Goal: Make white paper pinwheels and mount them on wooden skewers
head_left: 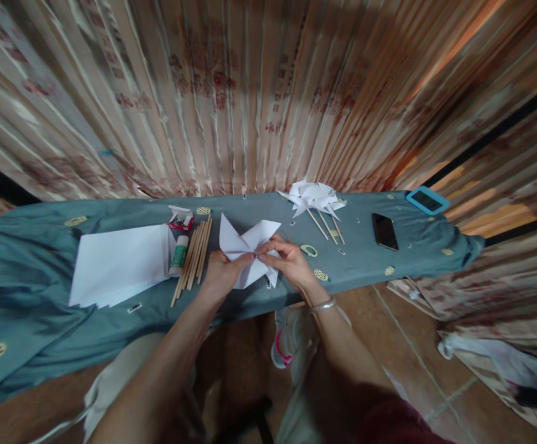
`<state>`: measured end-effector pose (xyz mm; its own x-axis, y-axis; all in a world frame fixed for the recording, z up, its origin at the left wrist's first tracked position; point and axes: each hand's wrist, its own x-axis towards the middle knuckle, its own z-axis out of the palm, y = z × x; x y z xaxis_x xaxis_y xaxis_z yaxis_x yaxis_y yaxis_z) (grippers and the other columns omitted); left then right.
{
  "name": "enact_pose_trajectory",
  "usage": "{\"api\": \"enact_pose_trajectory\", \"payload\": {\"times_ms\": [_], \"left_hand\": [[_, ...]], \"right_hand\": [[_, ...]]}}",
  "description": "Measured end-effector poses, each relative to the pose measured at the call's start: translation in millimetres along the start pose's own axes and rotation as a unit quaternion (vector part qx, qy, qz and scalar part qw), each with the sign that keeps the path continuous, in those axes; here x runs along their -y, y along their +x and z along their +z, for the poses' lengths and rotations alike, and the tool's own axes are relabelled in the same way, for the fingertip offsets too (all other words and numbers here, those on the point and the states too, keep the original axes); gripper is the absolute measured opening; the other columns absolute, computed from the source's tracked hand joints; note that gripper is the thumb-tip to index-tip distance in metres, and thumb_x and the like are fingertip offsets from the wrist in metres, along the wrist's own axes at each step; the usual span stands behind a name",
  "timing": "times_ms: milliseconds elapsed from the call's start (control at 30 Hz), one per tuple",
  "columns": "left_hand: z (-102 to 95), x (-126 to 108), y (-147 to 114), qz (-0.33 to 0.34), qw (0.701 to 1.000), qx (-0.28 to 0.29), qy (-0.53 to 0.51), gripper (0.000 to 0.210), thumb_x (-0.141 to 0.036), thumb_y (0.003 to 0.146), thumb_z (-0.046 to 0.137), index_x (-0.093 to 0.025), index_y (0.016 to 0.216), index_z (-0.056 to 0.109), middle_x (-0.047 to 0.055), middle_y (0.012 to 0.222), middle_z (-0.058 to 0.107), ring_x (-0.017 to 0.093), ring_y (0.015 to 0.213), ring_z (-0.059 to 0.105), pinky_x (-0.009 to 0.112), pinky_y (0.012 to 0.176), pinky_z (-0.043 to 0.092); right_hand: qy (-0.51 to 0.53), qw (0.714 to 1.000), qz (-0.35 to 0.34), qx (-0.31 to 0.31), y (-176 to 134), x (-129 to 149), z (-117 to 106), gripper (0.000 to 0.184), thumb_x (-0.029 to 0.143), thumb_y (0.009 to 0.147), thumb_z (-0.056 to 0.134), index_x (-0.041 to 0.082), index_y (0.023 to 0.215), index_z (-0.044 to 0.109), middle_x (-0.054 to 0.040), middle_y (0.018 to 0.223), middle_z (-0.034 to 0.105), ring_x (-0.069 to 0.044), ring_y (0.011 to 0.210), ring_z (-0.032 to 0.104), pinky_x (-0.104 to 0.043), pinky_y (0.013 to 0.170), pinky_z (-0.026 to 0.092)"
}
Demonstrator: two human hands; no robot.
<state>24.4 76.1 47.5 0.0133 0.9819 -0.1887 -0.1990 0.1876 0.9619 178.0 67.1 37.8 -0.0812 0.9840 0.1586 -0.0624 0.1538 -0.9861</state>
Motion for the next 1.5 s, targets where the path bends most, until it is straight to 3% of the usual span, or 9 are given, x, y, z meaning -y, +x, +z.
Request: {"api": "enact_pose_trajectory", "payload": {"times_ms": [567,1000,1200,1500], "left_hand": [[1.6,5,-2,-0.003,1.0,0.013,0.019,0.026,-0.027,0.05,0.078,-0.011,0.069,0.072,0.004,0.064,0.07,0.017,0.058,0.062,0.027,0.057,0.048],[-2.6,6,-3,0.06,0.987,0.006,0.152,0.022,-0.029,0.06,0.067,-0.01,0.07,0.074,0.008,0.069,0.073,0.023,0.064,0.066,0.028,0.056,0.049],[-7.4,17,4,0.076,0.99,0.017,0.119,0.023,-0.031,0.06,0.069,-0.011,0.07,0.073,0.007,0.067,0.072,0.022,0.065,0.066,0.029,0.059,0.05],[-1.6,17,2,0.01,1.0,-0.006,-0.027,0.026,-0.03,0.05,0.078,-0.012,0.067,0.07,0.005,0.066,0.071,0.017,0.059,0.062,0.028,0.058,0.05]], "right_hand": [[-0.057,0.998,-0.028,-0.006,-2,-1,-5,0.008,0.031,0.07,0.075,0.024,0.071,0.071,-0.0002,0.087,0.059,-0.018,0.091,0.056,-0.031,0.092,0.039],[-0.118,0.992,-0.044,-0.009,-1,-5,0,0.012,0.033,0.073,0.07,0.021,0.071,0.068,-0.0022,0.091,0.058,-0.018,0.089,0.057,-0.031,0.088,0.042],[-0.122,0.991,-0.057,-0.026,-2,-8,6,0.01,0.03,0.074,0.068,0.021,0.07,0.067,-0.0026,0.09,0.059,-0.019,0.093,0.057,-0.033,0.094,0.04],[-0.121,0.989,-0.069,-0.038,-3,-7,10,0.006,0.028,0.075,0.066,0.022,0.072,0.067,-0.0028,0.094,0.062,-0.021,0.107,0.056,-0.034,0.099,0.038]]}}
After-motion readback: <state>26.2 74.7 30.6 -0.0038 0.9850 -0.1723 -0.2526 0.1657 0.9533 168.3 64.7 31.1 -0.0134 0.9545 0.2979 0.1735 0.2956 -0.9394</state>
